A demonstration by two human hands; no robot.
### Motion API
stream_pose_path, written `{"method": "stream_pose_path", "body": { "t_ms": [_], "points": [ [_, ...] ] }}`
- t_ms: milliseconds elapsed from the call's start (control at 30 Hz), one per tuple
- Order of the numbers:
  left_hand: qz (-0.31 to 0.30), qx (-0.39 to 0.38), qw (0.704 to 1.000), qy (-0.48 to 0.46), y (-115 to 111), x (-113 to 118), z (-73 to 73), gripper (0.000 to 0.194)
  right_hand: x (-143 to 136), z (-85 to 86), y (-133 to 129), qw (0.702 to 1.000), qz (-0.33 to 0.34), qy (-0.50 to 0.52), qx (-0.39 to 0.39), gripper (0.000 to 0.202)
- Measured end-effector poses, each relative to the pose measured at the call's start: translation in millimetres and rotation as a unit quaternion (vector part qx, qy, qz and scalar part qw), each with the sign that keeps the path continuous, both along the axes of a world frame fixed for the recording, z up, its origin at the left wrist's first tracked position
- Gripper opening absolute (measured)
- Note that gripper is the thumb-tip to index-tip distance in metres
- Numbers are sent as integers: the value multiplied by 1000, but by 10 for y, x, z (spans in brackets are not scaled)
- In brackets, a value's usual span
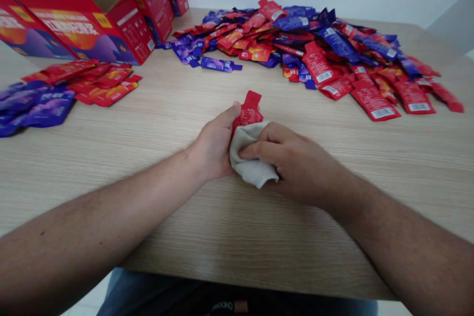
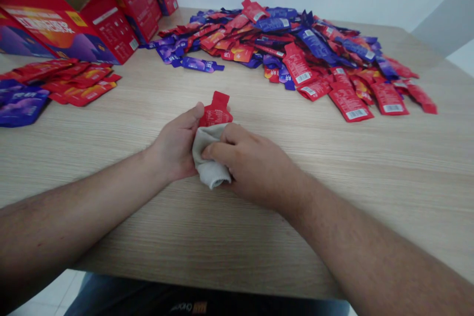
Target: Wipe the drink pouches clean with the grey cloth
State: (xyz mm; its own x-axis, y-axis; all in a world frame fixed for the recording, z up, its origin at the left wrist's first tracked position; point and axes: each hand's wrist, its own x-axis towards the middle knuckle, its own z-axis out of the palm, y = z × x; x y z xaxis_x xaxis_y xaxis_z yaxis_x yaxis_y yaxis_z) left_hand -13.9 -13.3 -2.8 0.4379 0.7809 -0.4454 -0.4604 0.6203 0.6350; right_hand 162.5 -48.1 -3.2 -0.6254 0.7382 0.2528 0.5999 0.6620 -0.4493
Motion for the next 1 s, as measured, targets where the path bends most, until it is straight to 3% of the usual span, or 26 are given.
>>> {"method": "stream_pose_path", "body": {
  "t_ms": [67, 200, 367, 500, 667, 733, 867, 1000],
  "points": [
    [4, 3, 1000, 2, 1, 2, 8, 45, 0, -3, 4, 1000, 4, -4, -4, 38],
    [16, 37, 999, -1, 0, 0, 13, 45, -22, -12, 4, 995, -78, 9, 60, 38],
    [-20, 20, 999, 23, -17, 0, 13, 53, -62, -43, -21, 999, -29, 4, 26, 36],
    [0, 42, 999, 7, -24, 9, 39, 53, -30, -62, 31, 992, -94, 39, 69, 37],
    [-22, 12, 999, 25, -28, -5, 21, 56, -51, -50, -8, 1000, -10, 11, 19, 32],
    [-11, 18, 1000, 19, -18, -4, 6, 53, -27, -49, 9, 1000, -18, 8, 25, 32],
    [12, 41, 999, -4, 7, 3, -2, 50, 65, -59, 111, 991, -98, 41, 79, 36],
    [-6, 40, 999, 9, -3, -2, 13, 56, 49, -57, 92, 999, -21, 25, 39, 33]
  ]
}}
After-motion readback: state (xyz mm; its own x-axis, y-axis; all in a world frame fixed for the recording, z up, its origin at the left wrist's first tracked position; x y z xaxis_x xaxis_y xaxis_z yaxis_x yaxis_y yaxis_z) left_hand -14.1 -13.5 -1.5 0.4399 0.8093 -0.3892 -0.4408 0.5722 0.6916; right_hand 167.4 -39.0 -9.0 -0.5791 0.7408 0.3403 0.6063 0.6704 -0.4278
